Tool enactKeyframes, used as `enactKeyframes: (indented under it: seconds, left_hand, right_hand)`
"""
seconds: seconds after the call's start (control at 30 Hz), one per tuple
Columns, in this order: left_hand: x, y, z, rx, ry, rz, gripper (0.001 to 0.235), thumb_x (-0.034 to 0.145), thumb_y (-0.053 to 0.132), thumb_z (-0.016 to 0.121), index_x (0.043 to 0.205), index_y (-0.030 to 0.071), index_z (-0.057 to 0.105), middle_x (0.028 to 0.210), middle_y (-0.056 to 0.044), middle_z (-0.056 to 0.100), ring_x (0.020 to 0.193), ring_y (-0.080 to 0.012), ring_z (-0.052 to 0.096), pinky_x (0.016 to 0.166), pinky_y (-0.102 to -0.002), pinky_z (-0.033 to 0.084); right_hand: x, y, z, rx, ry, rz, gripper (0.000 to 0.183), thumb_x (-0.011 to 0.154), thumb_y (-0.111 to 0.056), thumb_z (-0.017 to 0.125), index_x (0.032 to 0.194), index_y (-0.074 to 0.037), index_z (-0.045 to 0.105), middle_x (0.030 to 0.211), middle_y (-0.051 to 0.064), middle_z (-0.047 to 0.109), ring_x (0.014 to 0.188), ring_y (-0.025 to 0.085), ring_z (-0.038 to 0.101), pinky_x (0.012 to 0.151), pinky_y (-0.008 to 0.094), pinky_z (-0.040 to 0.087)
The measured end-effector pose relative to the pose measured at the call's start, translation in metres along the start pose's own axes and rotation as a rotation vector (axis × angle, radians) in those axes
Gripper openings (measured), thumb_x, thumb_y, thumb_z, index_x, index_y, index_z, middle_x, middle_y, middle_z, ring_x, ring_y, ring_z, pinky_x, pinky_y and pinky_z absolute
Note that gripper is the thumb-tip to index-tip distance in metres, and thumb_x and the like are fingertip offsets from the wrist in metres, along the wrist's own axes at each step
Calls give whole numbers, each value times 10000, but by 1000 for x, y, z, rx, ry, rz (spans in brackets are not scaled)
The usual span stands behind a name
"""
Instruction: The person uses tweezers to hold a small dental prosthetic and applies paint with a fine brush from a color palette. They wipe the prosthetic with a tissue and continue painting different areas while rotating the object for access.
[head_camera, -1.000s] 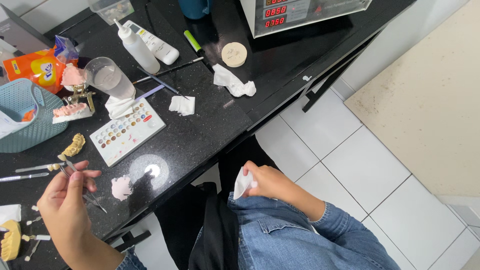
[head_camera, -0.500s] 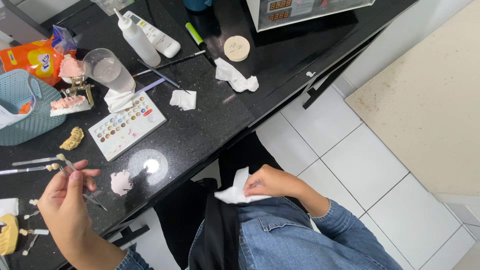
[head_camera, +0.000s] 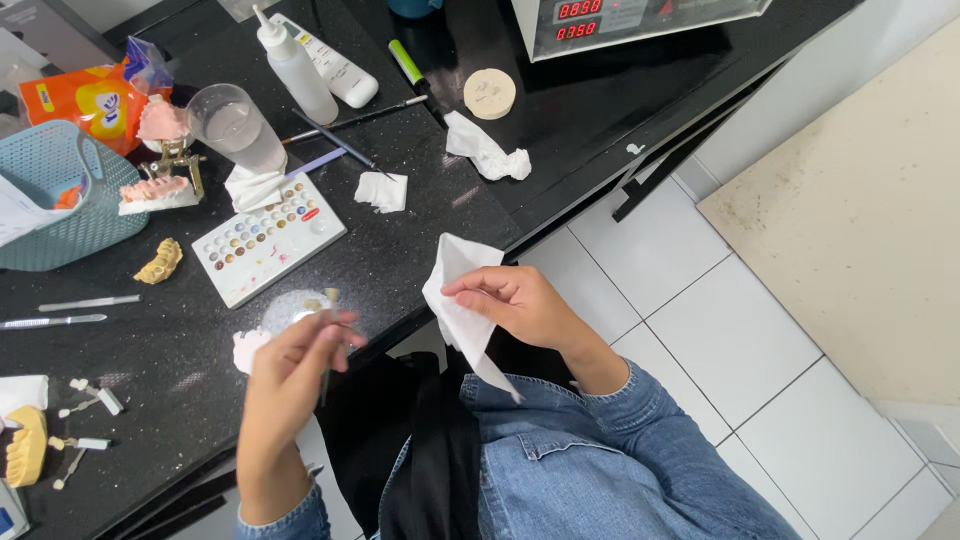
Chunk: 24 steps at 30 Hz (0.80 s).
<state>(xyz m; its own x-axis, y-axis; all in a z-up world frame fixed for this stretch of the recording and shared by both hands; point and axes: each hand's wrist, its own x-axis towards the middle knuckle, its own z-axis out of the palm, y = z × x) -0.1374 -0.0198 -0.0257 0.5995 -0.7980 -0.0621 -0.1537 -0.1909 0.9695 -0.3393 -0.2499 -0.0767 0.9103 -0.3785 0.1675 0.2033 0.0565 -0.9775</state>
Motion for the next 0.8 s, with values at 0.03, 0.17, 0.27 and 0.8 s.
enactKeyframes:
  seconds: [0.03, 0.17, 0.27, 0.8]
  left_hand:
    - [-1, 1, 11, 2, -56, -10, 272, 1009, 65, 541, 1185, -64, 703, 902, -83, 757, 678, -90, 570, 622, -235, 484]
    - [-1, 9, 44, 25, -272, -7, 262, 994, 93, 562, 1156, -22, 733, 871, -47, 755, 668, -72, 569, 626, -225, 497]
    - [5, 15, 61, 50, -342, -34, 261, 1008, 121, 556, 1154, 12, 743, 827, -29, 754, 641, -67, 552, 611, -224, 501]
    - [14, 9, 85, 119, -346, 55, 237, 1036, 153, 568, 932, -3, 713, 662, -30, 630, 616, -73, 572, 581, -255, 485]
  right_hand:
    - [-1, -1, -2, -38, -1, -34, 242, 1016, -72, 615, 1226, -13, 721, 1055, 24, 770, 891, 26, 683, 786, 175, 541]
    - [-6, -2, -15, -160, 53, -32, 366, 968, -29, 592, 1288, -32, 770, 864, 29, 744, 691, 17, 534, 628, 183, 426]
    - [-6, -2, -20, -264, 185, -125, 229, 900, -18, 759, 1128, -6, 780, 903, 60, 779, 659, 51, 570, 582, 205, 429]
    - [6, -25, 8, -473, 112, -546, 195, 857, 60, 698, 1038, 9, 754, 1050, 128, 749, 1006, 261, 711, 900, 339, 575]
